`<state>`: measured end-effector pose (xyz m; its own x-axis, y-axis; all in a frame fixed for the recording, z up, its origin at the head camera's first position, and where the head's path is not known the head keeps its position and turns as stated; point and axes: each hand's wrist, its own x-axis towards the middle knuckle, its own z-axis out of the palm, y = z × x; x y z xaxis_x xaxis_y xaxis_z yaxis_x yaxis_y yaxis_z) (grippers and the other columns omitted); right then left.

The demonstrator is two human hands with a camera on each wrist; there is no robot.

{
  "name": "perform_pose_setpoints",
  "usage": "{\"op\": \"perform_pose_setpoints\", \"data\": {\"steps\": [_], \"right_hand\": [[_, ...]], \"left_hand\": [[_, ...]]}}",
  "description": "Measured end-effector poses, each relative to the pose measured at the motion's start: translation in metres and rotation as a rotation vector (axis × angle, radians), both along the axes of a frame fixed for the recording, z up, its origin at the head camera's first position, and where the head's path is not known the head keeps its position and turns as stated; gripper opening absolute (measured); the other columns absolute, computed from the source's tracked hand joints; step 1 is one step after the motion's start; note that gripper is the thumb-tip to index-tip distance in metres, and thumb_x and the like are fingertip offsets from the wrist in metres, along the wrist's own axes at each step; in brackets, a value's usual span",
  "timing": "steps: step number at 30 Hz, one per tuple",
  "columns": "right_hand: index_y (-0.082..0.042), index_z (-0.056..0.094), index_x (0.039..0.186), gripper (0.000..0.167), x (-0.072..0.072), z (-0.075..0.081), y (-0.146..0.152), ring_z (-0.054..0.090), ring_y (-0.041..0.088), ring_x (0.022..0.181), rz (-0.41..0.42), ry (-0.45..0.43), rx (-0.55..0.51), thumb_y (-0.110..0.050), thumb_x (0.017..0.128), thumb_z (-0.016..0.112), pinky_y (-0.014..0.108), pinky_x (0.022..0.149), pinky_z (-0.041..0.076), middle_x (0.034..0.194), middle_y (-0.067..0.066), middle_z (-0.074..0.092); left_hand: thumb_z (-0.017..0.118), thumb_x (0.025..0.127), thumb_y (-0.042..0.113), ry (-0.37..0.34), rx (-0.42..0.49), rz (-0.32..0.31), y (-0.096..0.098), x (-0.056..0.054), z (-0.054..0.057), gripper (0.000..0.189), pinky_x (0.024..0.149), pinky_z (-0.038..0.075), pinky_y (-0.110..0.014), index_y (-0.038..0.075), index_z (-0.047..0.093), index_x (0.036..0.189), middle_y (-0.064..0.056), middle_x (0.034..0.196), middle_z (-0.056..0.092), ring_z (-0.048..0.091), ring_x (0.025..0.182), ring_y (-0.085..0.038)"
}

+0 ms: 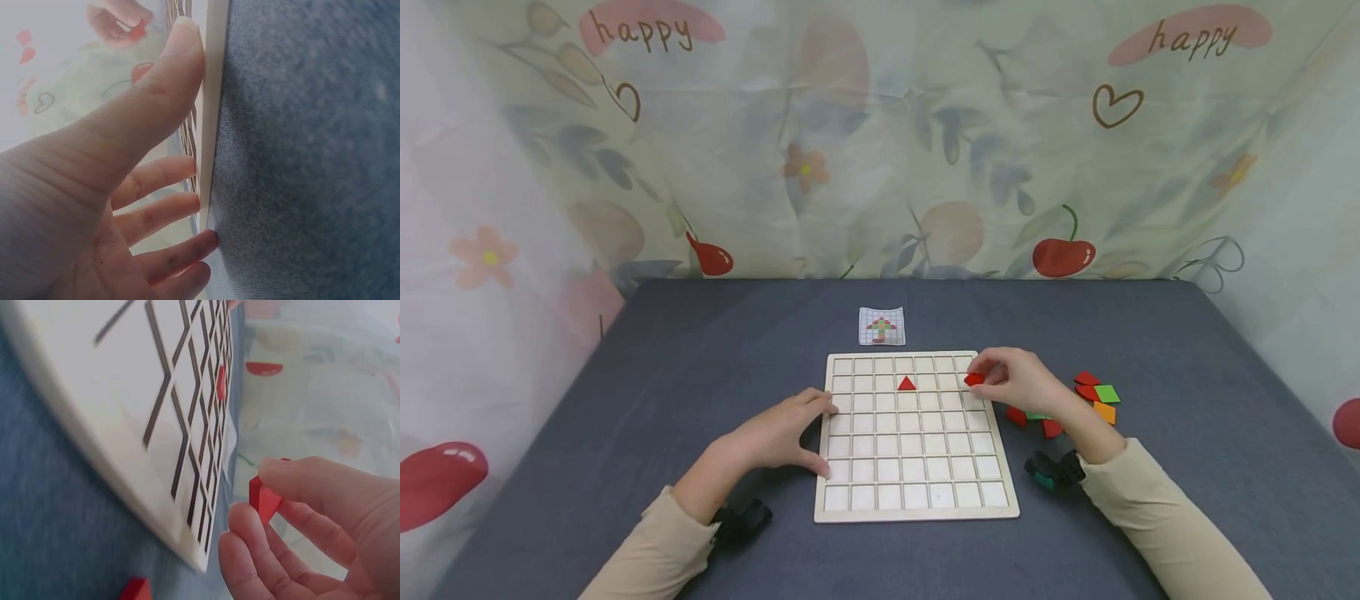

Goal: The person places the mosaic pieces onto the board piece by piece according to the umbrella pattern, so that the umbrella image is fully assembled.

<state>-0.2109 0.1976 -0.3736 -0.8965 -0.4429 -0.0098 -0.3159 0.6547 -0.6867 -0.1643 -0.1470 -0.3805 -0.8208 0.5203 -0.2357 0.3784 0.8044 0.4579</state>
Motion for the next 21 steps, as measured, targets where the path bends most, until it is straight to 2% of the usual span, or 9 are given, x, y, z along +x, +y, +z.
{"op": "perform_pose_setpoints", "data": {"steps": [6, 13, 21], "right_hand": [[-0.009, 0.066, 0.098, 0.02, 0.0, -0.002, -0.013, 0.061, 0.012, 0.073, 0.009, 0.001, 0.016, -0.016, 0.081, 0.072, 0.025, 0.068, 0.051, 0.093, 0.008, 0.066], [-0.008, 0.066, 0.094, 0.019, 0.0, -0.004, -0.027, 0.056, 0.011, 0.067, 0.034, 0.011, 0.04, -0.017, 0.08, 0.073, 0.025, 0.063, 0.048, 0.082, 0.006, 0.063], [-0.009, 0.067, 0.092, 0.018, -0.001, -0.005, -0.042, 0.054, 0.012, 0.068, 0.051, 0.029, 0.07, -0.019, 0.079, 0.074, 0.024, 0.061, 0.045, 0.08, 0.005, 0.063]], "left_hand": [[0.08, 0.07, 0.04, -0.001, 0.002, 0.001, 0.0, 0.0, 0.0, 0.079, 0.107, 0.035, -0.047, 0.005, 0.048, 0.133, -0.016, 0.145, 0.036, 0.038, 0.133, -0.032], [0.08, 0.069, 0.04, 0.0, 0.006, 0.003, 0.0, 0.001, 0.0, 0.08, 0.107, 0.036, -0.047, 0.005, 0.047, 0.133, -0.016, 0.145, 0.037, 0.039, 0.133, -0.032], [0.08, 0.07, 0.04, -0.002, 0.007, 0.003, -0.001, 0.001, 0.0, 0.08, 0.107, 0.036, -0.047, 0.005, 0.047, 0.133, -0.016, 0.145, 0.036, 0.038, 0.133, -0.032]]}}
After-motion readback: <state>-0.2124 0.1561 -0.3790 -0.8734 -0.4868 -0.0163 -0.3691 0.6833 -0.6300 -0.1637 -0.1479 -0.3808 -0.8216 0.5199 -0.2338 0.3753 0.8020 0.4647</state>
